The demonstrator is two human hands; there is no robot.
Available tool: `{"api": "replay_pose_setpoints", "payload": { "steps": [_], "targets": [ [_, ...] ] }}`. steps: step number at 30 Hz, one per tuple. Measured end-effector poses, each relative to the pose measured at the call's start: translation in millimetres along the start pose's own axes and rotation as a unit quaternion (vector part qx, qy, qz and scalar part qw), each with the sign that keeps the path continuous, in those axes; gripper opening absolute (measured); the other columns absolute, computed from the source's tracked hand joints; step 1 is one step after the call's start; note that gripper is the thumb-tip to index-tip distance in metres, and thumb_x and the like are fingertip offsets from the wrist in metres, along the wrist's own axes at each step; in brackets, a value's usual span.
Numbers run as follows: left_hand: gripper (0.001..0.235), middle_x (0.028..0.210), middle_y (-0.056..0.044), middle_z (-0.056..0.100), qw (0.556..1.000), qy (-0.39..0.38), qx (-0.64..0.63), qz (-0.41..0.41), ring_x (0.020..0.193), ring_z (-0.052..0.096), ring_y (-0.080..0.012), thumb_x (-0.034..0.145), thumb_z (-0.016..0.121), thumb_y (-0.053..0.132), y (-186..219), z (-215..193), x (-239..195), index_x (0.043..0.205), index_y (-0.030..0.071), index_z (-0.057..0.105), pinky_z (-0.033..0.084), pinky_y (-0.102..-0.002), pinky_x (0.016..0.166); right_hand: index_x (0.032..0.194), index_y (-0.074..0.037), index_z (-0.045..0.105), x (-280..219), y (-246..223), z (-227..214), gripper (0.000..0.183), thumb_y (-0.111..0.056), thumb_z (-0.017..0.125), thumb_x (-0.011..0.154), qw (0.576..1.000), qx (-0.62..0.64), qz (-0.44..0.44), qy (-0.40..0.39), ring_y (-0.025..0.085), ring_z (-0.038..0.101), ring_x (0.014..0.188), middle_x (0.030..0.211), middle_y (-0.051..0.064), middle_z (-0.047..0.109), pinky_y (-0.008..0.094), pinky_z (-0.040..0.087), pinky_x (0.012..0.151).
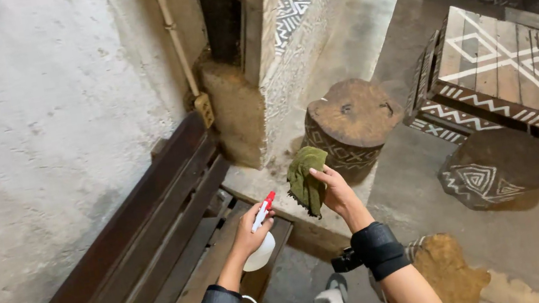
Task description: The person sprays a cleaning solution onto various wooden surfaces and wipes them with a cloth. They clean a large table with a geometric pattern, a wooden bench, and a small round stool, moving between items in the room.
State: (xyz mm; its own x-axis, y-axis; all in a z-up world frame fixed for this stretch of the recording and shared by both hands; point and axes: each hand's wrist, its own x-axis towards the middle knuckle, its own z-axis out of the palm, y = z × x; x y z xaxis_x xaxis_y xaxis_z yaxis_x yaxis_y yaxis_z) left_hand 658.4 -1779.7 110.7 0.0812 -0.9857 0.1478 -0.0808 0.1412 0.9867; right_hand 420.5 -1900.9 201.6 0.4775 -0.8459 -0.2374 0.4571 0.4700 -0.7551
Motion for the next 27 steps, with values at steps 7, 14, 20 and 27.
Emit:
{"api": "replay_pose_setpoints", "payload": {
  "steps": [7,14,20,27],
  "targets": [
    [0.045,0.105,-0.007,0.078,0.999,0.037,0.038,0.000,0.099,0.075,-0.0149,0.081,0.067,0.004,-29.3,117.1,77.1,0.126,0.002,0.063,0.057,-0.032,0.088,0.133,-0.006,0.060,52.2,-72.7,-120.6,0.042,-0.015,0.069,0.093,0.999,-0.027,0.018,0.021,0.018,0.066,0.113,0.123,0.002,0.070,0.038,0.054,0.096],
    [0.039,0.108,-0.009,0.077,0.998,0.064,0.000,-0.025,0.102,0.072,-0.0176,0.084,0.066,0.003,-18.4,170.9,126.9,0.123,0.000,0.065,0.055,-0.033,0.090,0.129,-0.004,0.060,78.9,-120.0,-138.9,0.036,-0.015,0.067,0.095,0.996,-0.024,0.087,0.026,0.023,0.067,0.109,0.118,0.007,0.070,0.041,0.056,0.093],
    [0.037,0.104,-0.009,0.079,0.996,0.055,0.054,-0.038,0.098,0.076,-0.0182,0.084,0.066,0.004,-22.6,176.7,175.4,0.121,0.002,0.066,0.057,-0.033,0.087,0.130,-0.005,0.060,122.0,-133.9,-163.0,0.036,-0.016,0.065,0.096,0.997,-0.043,0.070,-0.007,0.020,0.067,0.107,0.119,0.007,0.070,0.038,0.056,0.093],
    [0.038,0.104,-0.010,0.078,0.992,0.098,0.076,-0.012,0.100,0.075,-0.0207,0.084,0.066,0.004,-30.0,165.2,210.0,0.122,0.002,0.064,0.056,-0.034,0.089,0.130,-0.005,0.058,177.8,-139.0,-178.0,0.037,-0.016,0.064,0.095,0.996,-0.007,0.085,0.025,0.023,0.068,0.106,0.119,0.008,0.070,0.041,0.057,0.091]
  ]
}}
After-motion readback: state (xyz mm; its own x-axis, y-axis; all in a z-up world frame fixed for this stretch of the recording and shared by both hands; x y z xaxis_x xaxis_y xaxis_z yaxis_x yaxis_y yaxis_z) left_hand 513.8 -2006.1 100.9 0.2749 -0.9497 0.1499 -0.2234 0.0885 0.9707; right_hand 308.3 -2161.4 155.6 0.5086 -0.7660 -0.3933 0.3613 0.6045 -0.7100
